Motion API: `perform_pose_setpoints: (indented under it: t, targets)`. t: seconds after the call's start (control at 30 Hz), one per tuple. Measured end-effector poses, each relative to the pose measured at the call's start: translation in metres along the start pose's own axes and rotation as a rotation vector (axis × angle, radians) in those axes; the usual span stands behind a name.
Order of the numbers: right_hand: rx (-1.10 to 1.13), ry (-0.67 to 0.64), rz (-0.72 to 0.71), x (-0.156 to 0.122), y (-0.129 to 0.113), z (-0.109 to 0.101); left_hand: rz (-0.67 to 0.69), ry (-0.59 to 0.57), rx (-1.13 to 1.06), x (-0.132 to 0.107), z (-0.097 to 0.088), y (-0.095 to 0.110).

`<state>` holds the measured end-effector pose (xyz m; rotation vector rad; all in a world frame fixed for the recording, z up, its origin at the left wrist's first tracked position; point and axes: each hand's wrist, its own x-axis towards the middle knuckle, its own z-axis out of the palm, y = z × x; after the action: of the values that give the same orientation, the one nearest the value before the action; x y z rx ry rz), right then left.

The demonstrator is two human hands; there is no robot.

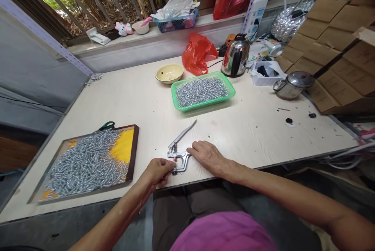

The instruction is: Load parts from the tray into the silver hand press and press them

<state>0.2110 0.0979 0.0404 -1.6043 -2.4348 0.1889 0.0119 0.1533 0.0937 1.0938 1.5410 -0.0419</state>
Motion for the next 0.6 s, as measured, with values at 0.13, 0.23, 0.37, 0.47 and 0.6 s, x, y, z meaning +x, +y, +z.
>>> perform_pose_setpoints:
  t: [0.13,0.23,0.37,0.47,0.6]
  targets:
    - [-0.013,-0.021,0.009,0.001,0.000,-0.005,-0.015,0.009,-0.025,-0.002,0.001,-0.001]
    - [-0.022,-0.044,0.024,0.002,-0.001,-0.009,-0.036,0.012,-0.043,-0.003,0.002,0.001]
    - [-0.027,-0.034,0.015,0.001,0.000,-0.008,-0.055,0.006,-0.045,-0.004,0.002,0.004]
    - [-0.015,-0.032,0.007,0.002,0.001,-0.006,-0.065,0.007,-0.054,-0.003,0.000,0.004]
    - [-0.002,-0.099,0.016,0.004,0.000,-0.014,-0.037,0.022,-0.043,0.000,0.000,0.002]
